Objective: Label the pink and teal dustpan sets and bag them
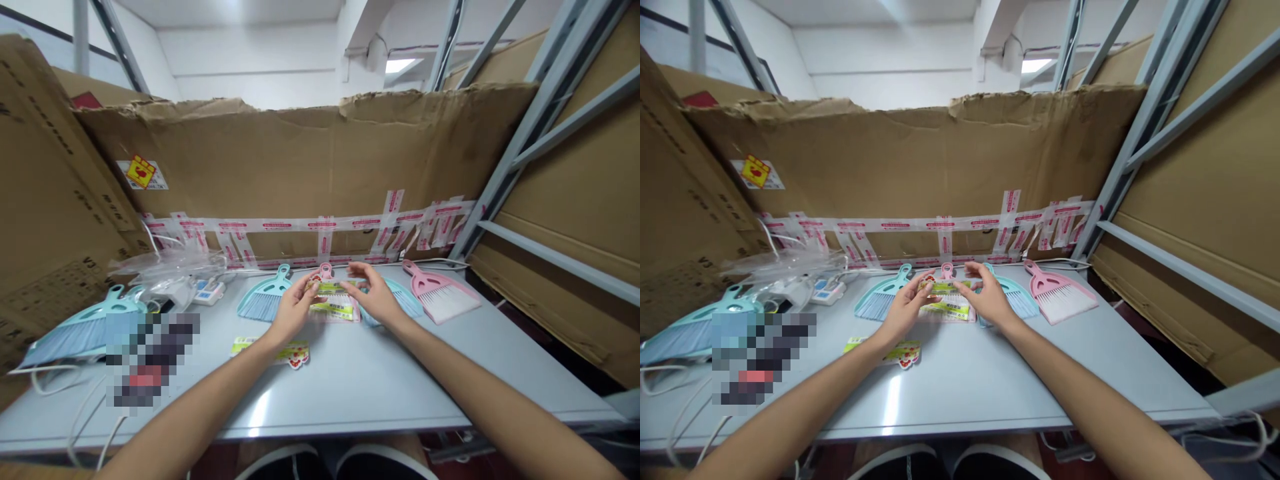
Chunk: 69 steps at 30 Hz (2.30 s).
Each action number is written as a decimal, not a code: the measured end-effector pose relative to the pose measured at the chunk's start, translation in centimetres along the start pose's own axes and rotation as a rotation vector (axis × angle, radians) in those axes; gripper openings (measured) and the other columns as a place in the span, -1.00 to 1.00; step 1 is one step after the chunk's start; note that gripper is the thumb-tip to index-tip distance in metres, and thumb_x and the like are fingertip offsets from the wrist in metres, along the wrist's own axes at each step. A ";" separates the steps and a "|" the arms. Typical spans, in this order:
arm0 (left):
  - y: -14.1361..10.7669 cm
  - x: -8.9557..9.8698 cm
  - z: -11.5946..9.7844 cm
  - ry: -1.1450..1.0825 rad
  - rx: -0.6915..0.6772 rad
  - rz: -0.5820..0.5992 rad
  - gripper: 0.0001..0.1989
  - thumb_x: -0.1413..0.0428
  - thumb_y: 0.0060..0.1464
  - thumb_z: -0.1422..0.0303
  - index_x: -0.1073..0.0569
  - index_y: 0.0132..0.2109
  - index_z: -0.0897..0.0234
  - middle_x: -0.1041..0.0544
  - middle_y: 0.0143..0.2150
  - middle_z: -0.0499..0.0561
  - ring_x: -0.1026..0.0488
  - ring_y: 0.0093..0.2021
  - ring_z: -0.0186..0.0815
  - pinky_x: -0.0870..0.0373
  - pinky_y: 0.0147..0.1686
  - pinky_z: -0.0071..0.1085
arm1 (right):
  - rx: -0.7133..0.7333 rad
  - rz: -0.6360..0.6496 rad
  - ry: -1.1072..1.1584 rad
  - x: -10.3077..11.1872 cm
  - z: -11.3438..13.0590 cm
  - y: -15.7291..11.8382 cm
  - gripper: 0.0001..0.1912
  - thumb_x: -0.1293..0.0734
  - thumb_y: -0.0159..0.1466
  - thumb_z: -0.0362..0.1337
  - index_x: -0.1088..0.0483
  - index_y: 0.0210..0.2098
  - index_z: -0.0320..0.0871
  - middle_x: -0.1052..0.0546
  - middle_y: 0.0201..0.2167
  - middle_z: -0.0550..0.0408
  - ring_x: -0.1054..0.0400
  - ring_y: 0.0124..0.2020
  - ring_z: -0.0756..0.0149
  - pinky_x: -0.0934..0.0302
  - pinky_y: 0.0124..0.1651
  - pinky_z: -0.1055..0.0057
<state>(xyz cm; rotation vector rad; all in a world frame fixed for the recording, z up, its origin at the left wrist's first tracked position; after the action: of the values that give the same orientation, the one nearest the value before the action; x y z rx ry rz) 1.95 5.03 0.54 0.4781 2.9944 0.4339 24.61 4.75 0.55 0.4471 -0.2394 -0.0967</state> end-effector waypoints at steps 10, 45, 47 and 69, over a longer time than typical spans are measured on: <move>-1.4 -3.0 -1.3 0.351 0.063 0.044 -0.20 -0.19 0.39 0.09 -0.17 0.62 0.23 -0.59 -0.37 -0.12 -0.48 -0.41 -0.34 -0.36 -0.36 -0.45 | -0.238 0.394 -0.001 6.0 0.7 2.6 -0.39 -0.60 0.18 0.17 -0.48 -0.01 -0.12 -0.37 -0.55 0.33 -0.29 -0.55 0.37 -0.10 -0.50 0.43; -1.5 -13.7 1.4 0.869 -0.043 0.184 -0.36 0.01 0.48 0.20 -0.22 0.60 0.20 -0.69 -0.33 -0.04 -0.59 -0.35 -0.15 -0.31 -0.32 -0.34 | -0.429 0.663 -0.189 15.3 -3.0 -0.6 -0.45 -0.58 0.22 0.10 -0.48 0.06 -0.04 -0.45 -0.46 0.26 -0.33 -0.56 0.37 -0.08 -0.58 0.49; -1.4 -13.6 1.2 0.875 -0.038 0.175 -0.36 0.00 0.48 0.20 -0.23 0.60 0.21 -0.69 -0.35 -0.04 -0.58 -0.37 -0.15 -0.29 -0.33 -0.34 | -0.434 0.653 -0.170 15.2 -2.9 -0.5 -0.44 -0.58 0.21 0.12 -0.48 0.05 -0.03 -0.44 -0.46 0.27 -0.32 -0.57 0.36 -0.05 -0.60 0.48; 1.1 -11.6 1.8 1.176 -0.075 0.146 -0.50 -0.04 0.49 0.19 -0.42 0.46 0.17 -0.74 -0.03 0.13 -0.67 -0.08 -0.06 -0.40 -0.20 -0.31 | -0.257 0.489 -0.429 14.4 -4.4 0.2 -0.64 -0.46 0.31 -0.11 -0.48 0.05 -0.08 -0.53 -0.48 0.27 -0.40 -0.58 0.33 -0.18 -0.50 0.40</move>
<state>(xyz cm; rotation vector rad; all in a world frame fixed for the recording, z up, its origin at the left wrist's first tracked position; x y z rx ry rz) 13.48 2.81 -0.51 0.5724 4.0085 1.1837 39.63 4.66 -0.25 0.0980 -0.7418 0.2578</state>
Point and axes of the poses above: each hand's wrist, its own y-axis towards the middle knuckle, its own x-axis out of the back of the hand, z = x × y, the point moved 3 cm from there along y, towards the middle knuckle
